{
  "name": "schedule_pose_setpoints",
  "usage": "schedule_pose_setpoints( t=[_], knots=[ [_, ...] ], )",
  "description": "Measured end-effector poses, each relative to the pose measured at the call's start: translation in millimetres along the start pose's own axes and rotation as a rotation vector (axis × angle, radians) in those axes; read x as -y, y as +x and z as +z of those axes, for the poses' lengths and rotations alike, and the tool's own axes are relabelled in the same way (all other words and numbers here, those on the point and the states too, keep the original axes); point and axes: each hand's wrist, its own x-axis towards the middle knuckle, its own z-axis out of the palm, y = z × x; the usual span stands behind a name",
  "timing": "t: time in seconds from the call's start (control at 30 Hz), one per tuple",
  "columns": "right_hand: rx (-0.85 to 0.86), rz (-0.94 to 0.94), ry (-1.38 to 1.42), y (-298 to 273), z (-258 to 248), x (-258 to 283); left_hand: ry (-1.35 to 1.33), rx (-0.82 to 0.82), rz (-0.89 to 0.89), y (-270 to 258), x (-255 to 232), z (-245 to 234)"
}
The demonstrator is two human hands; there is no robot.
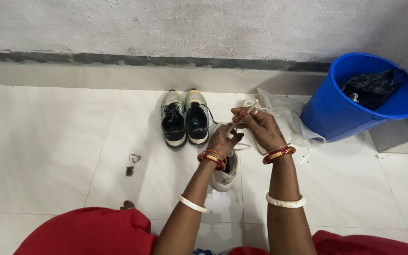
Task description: The person removes the laces from a white sneaker, then re-laces it by threading the laces through the eyelets and tying them. The task is performed on one shoe while other shoes remain on the floor nearby.
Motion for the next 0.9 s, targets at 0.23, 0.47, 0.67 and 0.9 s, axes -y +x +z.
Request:
schedule_pose_setpoints(
  t=[0.23, 0.47, 0.67, 0.9],
  knots=[
    [-0.24, 0.147, 0.254, 10.5, -34.0, -98.1, -0.175, -0.006, -0.153, 3.2, 17.9, 1.7],
    [-0.241, 0.597, -0.423, 14.5, -15.5, -259.9, -0.204, 0.097, -0.2, 7.8, 55.7, 16.9],
    [-0.247, 0.572, -0.484, 9.7, 1.7, -291.0, 0.199, 0.005, -0.415, 6.0, 132.9, 54.7],
    [-0.205, 0.67, -0.822, 22.1, 5.2, -291.7, 0.286, 0.237, -0.391, -12.3, 157.9, 87.2]
  ],
)
